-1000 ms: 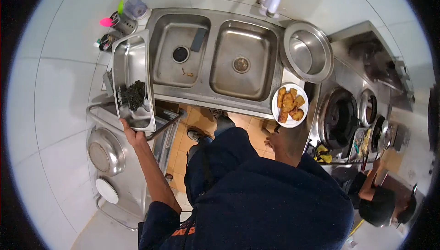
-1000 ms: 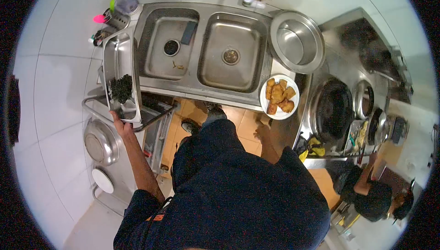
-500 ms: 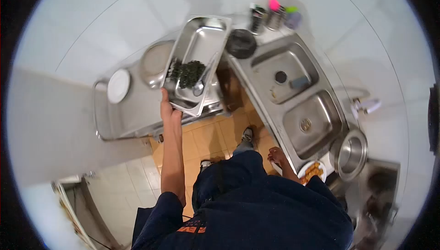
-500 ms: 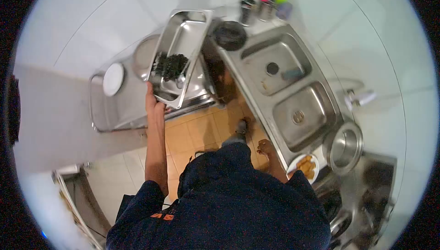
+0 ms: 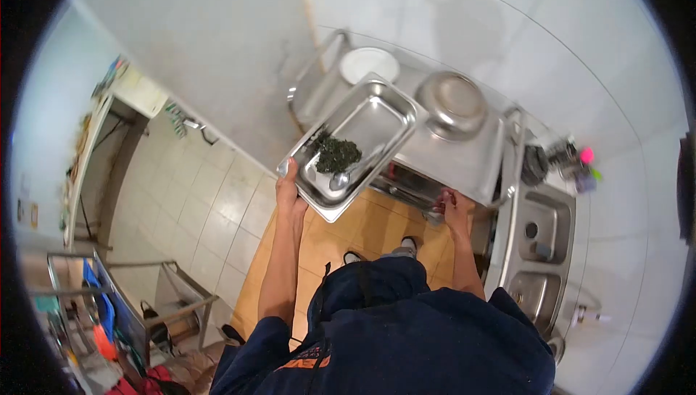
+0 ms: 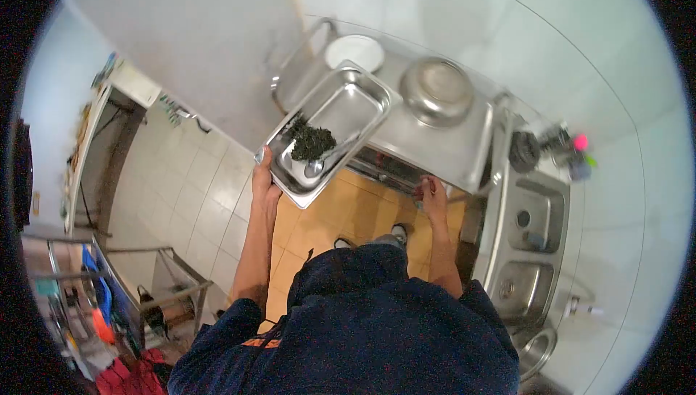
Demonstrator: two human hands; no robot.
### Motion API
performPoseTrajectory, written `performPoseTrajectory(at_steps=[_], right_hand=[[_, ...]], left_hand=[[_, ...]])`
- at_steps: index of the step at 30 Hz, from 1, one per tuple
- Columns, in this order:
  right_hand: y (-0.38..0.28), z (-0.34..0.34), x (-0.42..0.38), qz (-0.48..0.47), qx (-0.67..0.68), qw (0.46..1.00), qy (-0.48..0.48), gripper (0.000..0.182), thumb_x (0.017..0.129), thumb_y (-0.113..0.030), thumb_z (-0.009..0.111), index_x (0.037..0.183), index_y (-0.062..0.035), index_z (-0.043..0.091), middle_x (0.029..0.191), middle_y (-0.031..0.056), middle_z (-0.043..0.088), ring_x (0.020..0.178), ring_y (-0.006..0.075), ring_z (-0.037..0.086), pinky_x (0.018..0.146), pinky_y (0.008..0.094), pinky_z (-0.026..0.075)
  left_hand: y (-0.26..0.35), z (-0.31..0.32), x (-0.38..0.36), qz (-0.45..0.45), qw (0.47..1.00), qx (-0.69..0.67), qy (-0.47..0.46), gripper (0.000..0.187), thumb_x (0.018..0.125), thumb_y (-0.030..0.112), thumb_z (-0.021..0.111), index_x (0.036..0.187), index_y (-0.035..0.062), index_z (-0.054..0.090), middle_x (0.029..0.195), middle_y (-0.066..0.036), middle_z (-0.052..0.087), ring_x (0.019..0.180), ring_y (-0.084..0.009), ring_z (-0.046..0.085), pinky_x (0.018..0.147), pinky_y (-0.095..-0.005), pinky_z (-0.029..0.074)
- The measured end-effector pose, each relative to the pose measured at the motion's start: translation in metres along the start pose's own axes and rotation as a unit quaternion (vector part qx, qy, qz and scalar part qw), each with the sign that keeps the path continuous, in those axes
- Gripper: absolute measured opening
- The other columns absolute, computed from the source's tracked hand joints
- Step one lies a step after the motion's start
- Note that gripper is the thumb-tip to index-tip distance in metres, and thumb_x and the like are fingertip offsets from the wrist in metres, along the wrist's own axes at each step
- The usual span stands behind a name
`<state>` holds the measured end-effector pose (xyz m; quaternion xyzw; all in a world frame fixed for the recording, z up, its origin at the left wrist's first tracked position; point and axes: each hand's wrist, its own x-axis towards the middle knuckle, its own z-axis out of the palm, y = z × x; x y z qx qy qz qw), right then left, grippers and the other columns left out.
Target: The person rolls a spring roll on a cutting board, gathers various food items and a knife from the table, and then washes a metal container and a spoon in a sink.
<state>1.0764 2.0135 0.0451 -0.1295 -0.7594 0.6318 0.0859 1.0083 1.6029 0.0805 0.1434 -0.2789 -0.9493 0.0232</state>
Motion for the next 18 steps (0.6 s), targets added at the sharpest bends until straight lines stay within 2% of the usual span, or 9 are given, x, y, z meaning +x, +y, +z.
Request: performPoseTrajectory(at_steps=[2,3,6,7,10,11,13,15,18], right_hand=[[-0.037,0.058,0.009,-0.036,0.04,0.997,-0.06,0.029,0.102,-0.027,0.048,0.112,-0.0014,0.057,0.091,0.0084,0.062,0.078,0.0176,0.065,0.067,0.0303,0.055],[-0.057,0.082,0.008,-0.044,0.057,0.993,-0.091,0.037,0.102,-0.035,0.045,0.118,-0.0018,0.054,0.096,0.0095,0.061,0.079,0.0193,0.066,0.068,0.0305,0.055],[-0.097,0.137,0.021,-0.024,0.096,0.985,-0.14,0.046,0.101,-0.043,0.044,0.123,-0.0028,0.05,0.101,0.0104,0.058,0.079,0.0201,0.066,0.067,0.0305,0.056],[-0.105,0.156,0.027,-0.007,0.1,0.98,-0.171,0.056,0.1,-0.05,0.039,0.13,-0.0028,0.046,0.111,0.0137,0.057,0.079,0.0212,0.066,0.066,0.03,0.055],[-0.146,0.214,0.024,0.013,-0.005,0.962,-0.272,0.061,0.1,-0.052,0.034,0.133,-0.0015,0.044,0.115,0.0166,0.058,0.082,0.0215,0.066,0.066,0.0302,0.055],[-0.153,0.234,0.025,0.028,-0.022,0.945,-0.326,0.066,0.1,-0.055,0.033,0.134,-0.0001,0.045,0.118,0.0169,0.059,0.085,0.0184,0.066,0.067,0.0288,0.053],[-0.104,0.263,0.068,-0.093,-0.134,0.916,-0.366,0.066,0.099,-0.056,0.035,0.131,0.0011,0.048,0.118,0.0149,0.06,0.086,0.016,0.064,0.071,0.0284,0.052],[-0.131,0.299,0.043,-0.03,-0.169,0.9,-0.401,0.065,0.098,-0.054,0.042,0.124,0.0032,0.055,0.116,0.011,0.062,0.089,0.0132,0.062,0.08,0.0267,0.048],[-0.136,0.348,0.035,-0.076,-0.298,0.825,-0.474,0.062,0.098,-0.054,0.044,0.102,0.0042,0.065,0.086,0.0045,0.066,0.079,0.0145,0.056,0.074,0.0313,0.046]], left_hand=[[0.039,-0.043,-0.014,0.027,1.0,-0.008,0.008,0.024,0.091,0.024,0.067,0.106,0.005,0.064,0.1,-0.008,0.069,0.085,-0.0196,0.066,0.077,-0.0364,0.057],[0.052,-0.062,-0.019,0.045,0.999,-0.009,0.01,0.02,0.09,0.024,0.068,0.098,0.0056,0.066,0.094,-0.007,0.069,0.081,-0.0186,0.067,0.074,-0.0354,0.058],[0.065,-0.114,-0.008,0.046,0.999,-0.011,0.0,0.022,0.089,0.025,0.069,0.099,0.005,0.067,0.094,-0.007,0.07,0.079,-0.0183,0.067,0.072,-0.0351,0.058],[0.073,-0.13,-0.005,0.058,0.998,-0.005,0.001,0.025,0.089,0.026,0.07,0.102,0.0041,0.067,0.095,-0.007,0.07,0.079,-0.018,0.067,0.07,-0.0344,0.058],[0.111,-0.169,-0.011,0.045,0.999,0.024,0.016,0.027,0.089,0.026,0.07,0.104,0.0033,0.067,0.095,-0.008,0.07,0.079,-0.018,0.067,0.07,-0.0341,0.058],[0.122,-0.184,-0.013,0.03,0.999,0.028,-0.004,0.028,0.089,0.025,0.069,0.106,0.0028,0.067,0.096,-0.008,0.07,0.081,-0.0181,0.067,0.071,-0.0344,0.058],[0.125,-0.208,-0.012,0.036,0.999,0.026,-0.011,0.028,0.089,0.025,0.069,0.106,0.0028,0.067,0.097,-0.009,0.07,0.082,-0.0184,0.067,0.071,-0.0347,0.058],[0.139,-0.218,-0.019,0.059,0.998,0.011,-0.002,0.031,0.088,0.026,0.071,0.106,0.001,0.066,0.098,-0.01,0.069,0.082,-0.0193,0.067,0.07,-0.0352,0.058],[0.159,-0.264,-0.023,0.075,0.997,0.028,0.018,0.034,0.087,0.027,0.072,0.105,-0.0013,0.066,0.098,-0.011,0.069,0.081,-0.0202,0.067,0.071,-0.0363,0.058]])
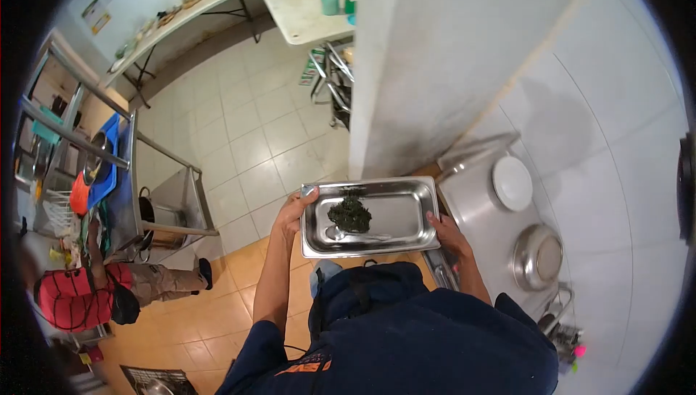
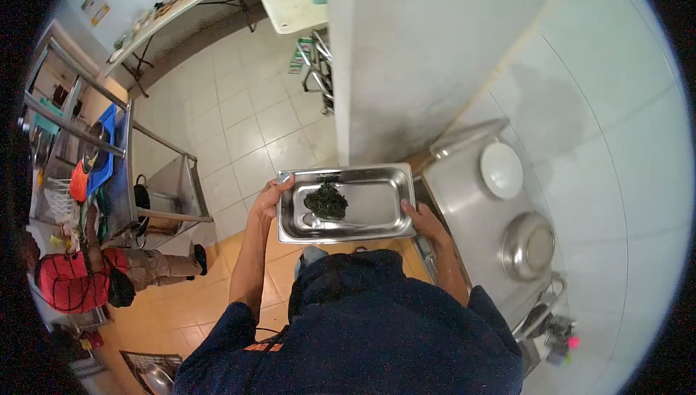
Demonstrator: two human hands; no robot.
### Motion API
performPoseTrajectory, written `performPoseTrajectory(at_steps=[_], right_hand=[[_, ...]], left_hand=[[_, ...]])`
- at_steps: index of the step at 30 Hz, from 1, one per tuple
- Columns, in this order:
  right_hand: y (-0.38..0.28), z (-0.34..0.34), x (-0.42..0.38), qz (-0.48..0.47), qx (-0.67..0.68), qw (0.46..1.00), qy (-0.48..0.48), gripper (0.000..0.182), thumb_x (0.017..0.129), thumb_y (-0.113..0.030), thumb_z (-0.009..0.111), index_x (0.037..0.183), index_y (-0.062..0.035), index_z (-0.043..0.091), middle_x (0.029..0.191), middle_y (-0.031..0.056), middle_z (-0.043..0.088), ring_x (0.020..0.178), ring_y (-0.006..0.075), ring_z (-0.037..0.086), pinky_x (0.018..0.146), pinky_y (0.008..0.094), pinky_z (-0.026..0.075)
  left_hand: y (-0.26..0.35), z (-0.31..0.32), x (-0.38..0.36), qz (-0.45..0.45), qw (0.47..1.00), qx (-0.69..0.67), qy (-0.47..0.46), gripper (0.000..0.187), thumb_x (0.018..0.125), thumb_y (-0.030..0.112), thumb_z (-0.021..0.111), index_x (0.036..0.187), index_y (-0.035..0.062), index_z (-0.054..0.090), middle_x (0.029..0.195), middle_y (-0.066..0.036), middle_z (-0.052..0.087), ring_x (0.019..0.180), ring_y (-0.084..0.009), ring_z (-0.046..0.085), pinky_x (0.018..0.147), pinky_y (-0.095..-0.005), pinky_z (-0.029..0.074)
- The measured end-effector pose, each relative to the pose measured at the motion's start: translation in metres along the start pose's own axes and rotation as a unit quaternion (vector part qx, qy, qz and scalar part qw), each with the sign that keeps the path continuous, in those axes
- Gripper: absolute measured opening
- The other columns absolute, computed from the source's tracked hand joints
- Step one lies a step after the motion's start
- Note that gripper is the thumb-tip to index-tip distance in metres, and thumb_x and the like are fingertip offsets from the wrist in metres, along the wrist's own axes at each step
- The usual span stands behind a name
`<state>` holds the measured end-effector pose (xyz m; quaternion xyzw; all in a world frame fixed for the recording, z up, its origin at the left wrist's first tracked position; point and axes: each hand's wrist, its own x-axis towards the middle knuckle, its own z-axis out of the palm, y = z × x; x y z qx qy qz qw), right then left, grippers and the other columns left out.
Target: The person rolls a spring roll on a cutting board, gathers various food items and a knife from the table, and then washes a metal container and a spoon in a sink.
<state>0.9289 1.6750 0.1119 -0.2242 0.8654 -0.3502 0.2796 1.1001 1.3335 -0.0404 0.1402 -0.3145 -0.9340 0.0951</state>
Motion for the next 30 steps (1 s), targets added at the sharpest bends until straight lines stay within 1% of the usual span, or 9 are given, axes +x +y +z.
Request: performPoseTrajectory(at_steps=[1,5,8,9,15,19,23,27,30], right_hand=[[0.001,0.005,0.018,-0.023,0.053,0.998,0.002,0.059,0.098,-0.051,0.046,0.093,0.0045,0.065,0.078,0.004,0.063,0.072,0.0144,0.054,0.069,0.0317,0.045],[-0.048,0.052,0.05,-0.012,-0.109,0.993,0.031,0.054,0.098,-0.046,0.047,0.081,0.0028,0.061,0.067,0.0034,0.054,0.066,0.0142,0.049,0.063,0.033,0.042],[-0.043,0.09,0.097,0.015,-0.011,0.999,0.026,0.046,0.098,-0.044,0.05,0.072,-0.0056,0.049,0.059,-0.0035,0.039,0.052,0.0091,0.04,0.05,0.0312,0.036],[-0.031,0.103,0.118,-0.005,-0.02,0.999,0.044,0.041,0.098,-0.043,0.05,0.077,-0.0066,0.05,0.059,-0.002,0.04,0.05,0.0081,0.039,0.046,0.0297,0.034],[-0.083,0.197,0.184,-0.018,0.032,0.985,0.171,0.045,0.097,-0.043,0.053,0.074,-0.0036,0.048,0.063,0.0013,0.045,0.052,0.011,0.044,0.05,0.0316,0.039],[-0.145,0.234,0.245,-0.057,0.006,0.97,0.237,0.051,0.097,-0.043,0.052,0.07,-0.0001,0.046,0.059,0.0043,0.043,0.058,0.0153,0.044,0.058,0.0363,0.039],[-0.177,0.247,0.315,-0.056,0.012,0.969,0.24,0.055,0.097,-0.044,0.05,0.067,0.0023,0.046,0.057,0.0076,0.042,0.058,0.016,0.043,0.057,0.0387,0.037],[-0.209,0.237,0.378,-0.066,-0.036,0.971,0.228,0.056,0.096,-0.045,0.049,0.069,0.0039,0.049,0.057,0.0085,0.044,0.058,0.0161,0.045,0.056,0.0391,0.038],[-0.258,0.235,0.375,-0.058,-0.02,0.97,0.237,0.062,0.097,-0.047,0.048,0.067,0.0068,0.054,0.057,0.0197,0.055,0.058,0.0282,0.053,0.06,0.0429,0.041]], left_hand=[[0.009,-0.004,0.004,0.004,1.0,-0.001,0.017,0.034,0.087,0.025,0.072,0.105,-0.0029,0.065,0.098,-0.012,0.069,0.082,-0.0198,0.067,0.071,-0.0353,0.058],[0.05,-0.057,0.021,0.011,0.999,0.038,0.032,0.029,0.09,0.026,0.069,0.102,0.0,0.067,0.09,-0.006,0.069,0.077,-0.0147,0.067,0.066,-0.03,0.058],[0.098,-0.09,0.052,0.039,0.999,0.027,-0.004,0.033,0.093,0.026,0.065,0.114,0.0016,0.064,0.099,-0.006,0.068,0.086,-0.0158,0.066,0.073,-0.0316,0.057],[0.116,-0.105,0.061,0.05,0.996,0.077,-0.011,0.044,0.095,0.032,0.06,0.129,0.0037,0.055,0.107,-0.005,0.066,0.092,-0.016,0.065,0.078,-0.032,0.057],[0.233,-0.171,0.113,0.062,0.997,0.042,-0.029,0.078,0.094,0.065,0.036,0.141,0.0029,0.039,0.14,-0.019,0.041,0.119,-0.0311,0.051,0.094,-0.0406,0.05],[0.286,-0.212,0.15,0.05,0.997,0.051,0.029,0.087,0.09,0.072,0.037,0.144,0.0041,0.034,0.14,-0.02,0.038,0.12,-0.0404,0.046,0.092,-0.0513,0.049],[0.306,-0.229,0.196,0.005,0.998,0.047,0.052,0.074,0.094,0.062,0.042,0.141,0.0059,0.037,0.139,-0.018,0.038,0.122,-0.0403,0.048,0.09,-0.0621,0.048],[0.313,-0.205,0.241,0.001,0.999,-0.011,-0.031,0.057,0.093,0.043,0.054,0.13,0.0003,0.045,0.128,-0.019,0.051,0.118,-0.0386,0.052,0.092,-0.0593,0.049],[0.309,-0.212,0.269,0.008,0.999,-0.036,0.004,0.043,0.087,0.028,0.053,0.119,-0.0004,0.054,0.112,-0.016,0.063,0.107,-0.0304,0.059,0.092,-0.0525,0.048]])
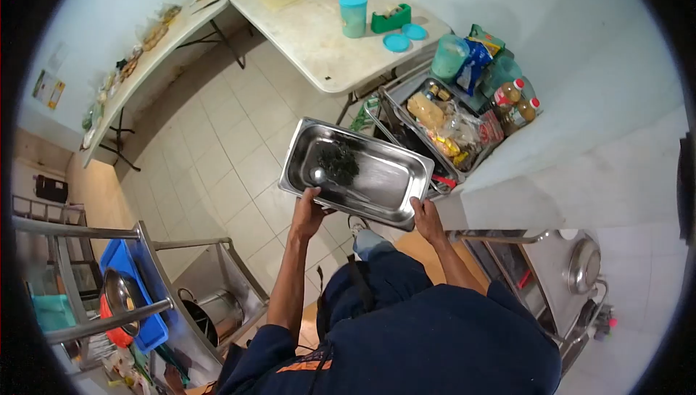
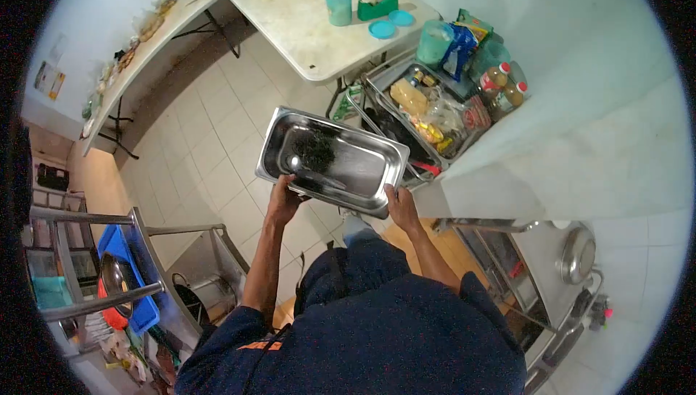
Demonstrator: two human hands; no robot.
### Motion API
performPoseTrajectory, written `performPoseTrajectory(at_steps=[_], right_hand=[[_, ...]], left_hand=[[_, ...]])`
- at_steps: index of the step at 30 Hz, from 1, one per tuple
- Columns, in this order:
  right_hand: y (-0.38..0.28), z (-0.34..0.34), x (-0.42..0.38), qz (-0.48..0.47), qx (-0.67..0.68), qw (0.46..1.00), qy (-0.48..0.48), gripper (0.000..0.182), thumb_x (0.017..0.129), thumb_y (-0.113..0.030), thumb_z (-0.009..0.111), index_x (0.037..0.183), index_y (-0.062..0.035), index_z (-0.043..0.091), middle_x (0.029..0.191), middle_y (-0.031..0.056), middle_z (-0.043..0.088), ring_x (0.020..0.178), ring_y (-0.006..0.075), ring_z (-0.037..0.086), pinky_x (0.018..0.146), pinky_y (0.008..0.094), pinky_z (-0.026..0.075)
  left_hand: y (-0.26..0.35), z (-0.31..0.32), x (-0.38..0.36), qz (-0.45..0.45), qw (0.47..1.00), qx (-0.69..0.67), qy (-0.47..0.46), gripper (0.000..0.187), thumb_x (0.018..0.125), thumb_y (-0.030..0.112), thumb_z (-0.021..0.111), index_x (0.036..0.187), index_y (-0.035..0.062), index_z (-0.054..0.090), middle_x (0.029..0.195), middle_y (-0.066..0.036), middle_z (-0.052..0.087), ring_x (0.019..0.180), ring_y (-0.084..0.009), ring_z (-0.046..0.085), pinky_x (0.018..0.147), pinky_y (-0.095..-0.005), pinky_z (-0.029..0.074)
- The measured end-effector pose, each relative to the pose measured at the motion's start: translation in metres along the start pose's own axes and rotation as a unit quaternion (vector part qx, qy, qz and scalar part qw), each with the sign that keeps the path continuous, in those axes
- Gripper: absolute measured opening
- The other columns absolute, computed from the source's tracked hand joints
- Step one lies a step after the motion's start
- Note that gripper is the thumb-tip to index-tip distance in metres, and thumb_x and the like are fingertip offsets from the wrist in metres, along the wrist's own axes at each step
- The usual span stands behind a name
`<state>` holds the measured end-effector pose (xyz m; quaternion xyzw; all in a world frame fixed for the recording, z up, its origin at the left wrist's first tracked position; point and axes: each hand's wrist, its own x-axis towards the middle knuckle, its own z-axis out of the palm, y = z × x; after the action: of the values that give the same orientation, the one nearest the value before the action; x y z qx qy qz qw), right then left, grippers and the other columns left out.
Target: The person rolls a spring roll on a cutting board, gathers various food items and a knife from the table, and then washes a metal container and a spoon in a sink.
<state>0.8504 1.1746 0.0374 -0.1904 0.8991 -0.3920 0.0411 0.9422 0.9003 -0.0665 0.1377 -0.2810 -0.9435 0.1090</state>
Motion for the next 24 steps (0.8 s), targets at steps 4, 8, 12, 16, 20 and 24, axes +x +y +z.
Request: performPoseTrajectory(at_steps=[4,8,12,16,20,24], right_hand=[[-0.003,-0.004,-0.022,0.0,0.003,1.0,0.029,0.058,0.096,-0.046,0.051,0.074,0.0075,0.058,0.066,0.0213,0.06,0.062,0.0272,0.057,0.063,0.041,0.044],[0.018,-0.016,-0.092,-0.053,0.014,0.993,0.107,0.054,0.094,-0.045,0.055,0.098,0.0086,0.057,0.075,0.024,0.062,0.067,0.0326,0.06,0.069,0.0414,0.047],[0.043,-0.031,-0.175,-0.072,-0.155,0.941,0.291,0.046,0.094,-0.033,0.057,0.121,0.0042,0.049,0.112,0.03,0.056,0.101,0.04,0.057,0.087,0.0461,0.045],[0.038,-0.075,-0.242,-0.091,-0.308,0.88,0.35,0.042,0.09,-0.018,0.062,0.124,0.0015,0.049,0.115,0.0233,0.052,0.109,0.0387,0.05,0.093,0.0471,0.042],[0.067,-0.104,-0.287,-0.002,-0.068,0.983,0.172,0.039,0.091,-0.026,0.062,0.126,-0.0097,0.054,0.117,0.0214,0.052,0.098,0.04,0.058,0.083,0.0467,0.05],[0.102,-0.153,-0.321,0.009,-0.181,0.976,0.117,0.048,0.093,-0.038,0.057,0.137,-0.0196,0.048,0.117,0.024,0.05,0.097,0.0434,0.059,0.079,0.0484,0.053]], left_hand=[[0.002,-0.01,-0.013,-0.032,0.998,0.012,-0.046,0.04,0.084,0.026,0.052,0.113,-0.0021,0.056,0.113,-0.018,0.062,0.104,-0.0303,0.06,0.094,-0.0537,0.046],[-0.03,0.004,-0.057,-0.081,0.996,0.015,-0.032,0.014,0.081,0.017,0.055,0.087,0.0051,0.055,0.099,-0.015,0.062,0.095,-0.032,0.061,0.092,-0.0588,0.048],[-0.087,0.007,-0.097,-0.163,0.985,0.048,-0.039,0.012,0.081,0.016,0.055,0.082,0.0044,0.053,0.09,-0.013,0.061,0.092,-0.0314,0.061,0.091,-0.0558,0.049],[-0.146,0.027,-0.13,-0.236,0.964,0.094,-0.074,0.009,0.082,0.013,0.055,0.084,0.0046,0.054,0.086,-0.011,0.059,0.078,-0.028,0.063,0.075,-0.0502,0.057],[-0.211,0.07,-0.157,-0.274,0.923,0.211,-0.17,0.035,0.082,0.014,0.053,0.113,-0.0029,0.056,0.105,-0.016,0.063,0.092,-0.0299,0.065,0.086,-0.0505,0.055],[-0.289,0.156,-0.192,-0.32,0.882,0.262,-0.224,0.037,0.085,0.014,0.053,0.119,-0.0016,0.053,0.107,-0.014,0.063,0.095,-0.0286,0.065,0.088,-0.0499,0.055]])
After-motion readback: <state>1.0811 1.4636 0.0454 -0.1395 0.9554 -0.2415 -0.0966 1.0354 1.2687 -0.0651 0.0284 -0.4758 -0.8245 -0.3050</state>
